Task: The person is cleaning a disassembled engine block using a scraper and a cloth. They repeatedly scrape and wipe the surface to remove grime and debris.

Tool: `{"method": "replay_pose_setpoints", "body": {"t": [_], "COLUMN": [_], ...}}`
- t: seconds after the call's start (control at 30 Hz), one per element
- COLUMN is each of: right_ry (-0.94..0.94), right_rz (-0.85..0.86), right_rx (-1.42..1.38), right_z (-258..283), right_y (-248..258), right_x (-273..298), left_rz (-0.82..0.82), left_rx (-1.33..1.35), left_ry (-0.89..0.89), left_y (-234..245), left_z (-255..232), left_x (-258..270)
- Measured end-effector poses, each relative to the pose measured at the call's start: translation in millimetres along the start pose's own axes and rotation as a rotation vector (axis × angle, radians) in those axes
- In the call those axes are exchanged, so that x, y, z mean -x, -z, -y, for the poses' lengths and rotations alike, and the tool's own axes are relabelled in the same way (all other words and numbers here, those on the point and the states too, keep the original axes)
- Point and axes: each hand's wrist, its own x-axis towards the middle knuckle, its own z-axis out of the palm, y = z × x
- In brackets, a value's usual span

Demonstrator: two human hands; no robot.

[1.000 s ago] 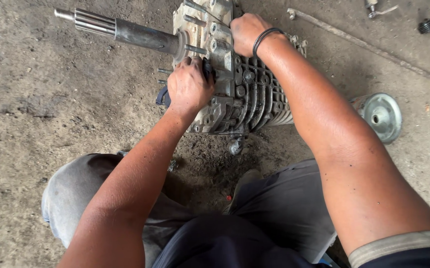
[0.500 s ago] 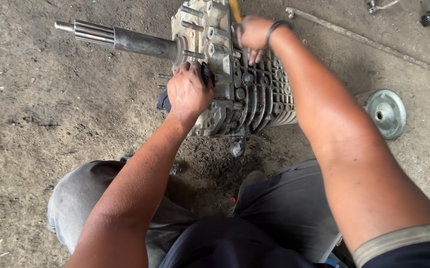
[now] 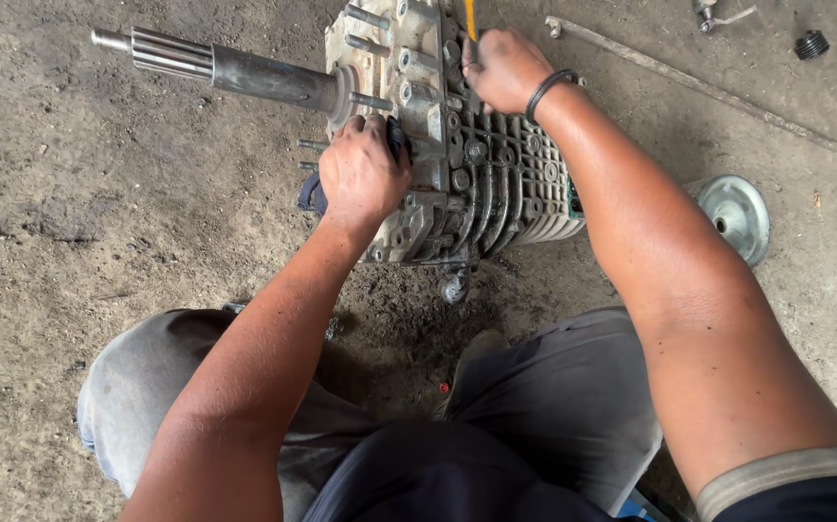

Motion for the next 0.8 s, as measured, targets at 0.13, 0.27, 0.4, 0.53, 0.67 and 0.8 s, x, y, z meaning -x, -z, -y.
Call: {"method": "replay_pose_setpoints", "body": {"t": [0.13, 0.27, 0.4, 0.53, 0.67, 0.8], "right_ry": [0.067, 0.140, 0.056, -0.033, -0.129, -0.178], "right_rz": [0.027, 0.053, 0.099, 0.189, 0.208, 0.185], "right_rx": [0.162, 0.481, 0.359, 0.222, 0.042, -0.374], "right_z": [0, -9, -5, 10, 5, -22], "right_y": [-9, -21, -17, -6, -1, -1], "right_x": [-12, -26, -22, -18, -15, -14], "left_rz": [0.198, -0.006, 0.094, 0.029, -0.002, -0.063], "left_rx": [0.014, -0.028, 0.030, 0.016, 0.063, 0.081], "left_ry": [0.089, -0.004, 0.059, 0.012, -0.005, -0.046], "left_y": [-2, -7, -7, -2, -2, -1], "left_z": [0, 4, 3, 3, 2, 2], "left_x": [-2, -2, 1, 1, 2, 3]}}
